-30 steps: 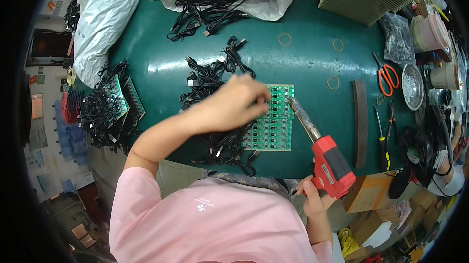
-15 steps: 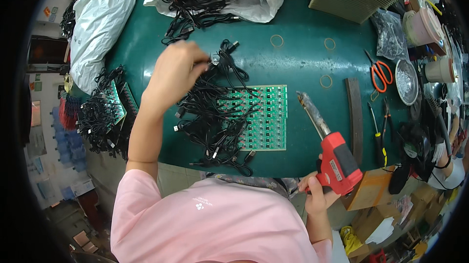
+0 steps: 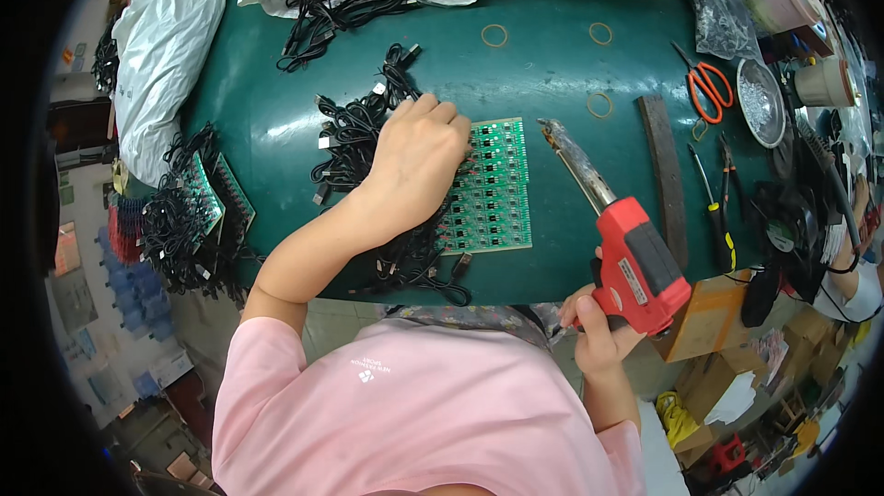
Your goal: Assembling electronic components by soldering cables to circuit boards at a factory workbench.
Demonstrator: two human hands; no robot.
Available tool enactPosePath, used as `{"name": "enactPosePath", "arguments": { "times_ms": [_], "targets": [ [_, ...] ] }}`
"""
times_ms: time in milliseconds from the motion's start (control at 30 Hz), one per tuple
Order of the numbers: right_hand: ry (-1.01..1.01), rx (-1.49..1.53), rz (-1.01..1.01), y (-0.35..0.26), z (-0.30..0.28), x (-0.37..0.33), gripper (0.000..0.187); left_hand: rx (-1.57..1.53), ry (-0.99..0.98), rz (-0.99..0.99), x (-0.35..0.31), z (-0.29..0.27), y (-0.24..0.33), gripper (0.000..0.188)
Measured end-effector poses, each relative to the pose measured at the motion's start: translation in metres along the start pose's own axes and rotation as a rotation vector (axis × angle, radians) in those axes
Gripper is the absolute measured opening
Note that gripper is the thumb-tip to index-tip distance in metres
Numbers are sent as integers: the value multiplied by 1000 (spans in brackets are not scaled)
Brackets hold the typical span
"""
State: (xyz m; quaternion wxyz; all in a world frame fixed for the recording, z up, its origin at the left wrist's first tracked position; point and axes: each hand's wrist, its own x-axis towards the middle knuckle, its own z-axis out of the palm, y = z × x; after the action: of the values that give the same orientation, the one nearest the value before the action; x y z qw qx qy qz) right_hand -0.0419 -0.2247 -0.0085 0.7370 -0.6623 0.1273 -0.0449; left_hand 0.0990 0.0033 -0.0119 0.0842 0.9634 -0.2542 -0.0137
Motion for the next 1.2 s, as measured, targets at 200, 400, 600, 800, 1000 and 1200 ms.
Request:
{"name": "enactPosePath", "arguments": {
  "times_ms": [200,400,600,800,1000,1200],
  "targets": [
    [43,16,3,1,-3,2,54,-69,105,-36,-8,7,-2,5],
    [21,50,25,-1,3,7,55,-351,57,-76,-14,-9,-10,9],
    [15,54,23,3,7,7,55,-200,-67,10,-25,-3,2,10],
    [-59,81,47,-1,13,9,54,-355,39,-3,-31,-15,-2,9],
    [-119,50,36,-6,48,29,53,-812,206,-160,-39,-34,8,9],
    [-208,46,-63,-12,82,44,24,-892,190,-125,-52,-31,16,9]
  ]
}}
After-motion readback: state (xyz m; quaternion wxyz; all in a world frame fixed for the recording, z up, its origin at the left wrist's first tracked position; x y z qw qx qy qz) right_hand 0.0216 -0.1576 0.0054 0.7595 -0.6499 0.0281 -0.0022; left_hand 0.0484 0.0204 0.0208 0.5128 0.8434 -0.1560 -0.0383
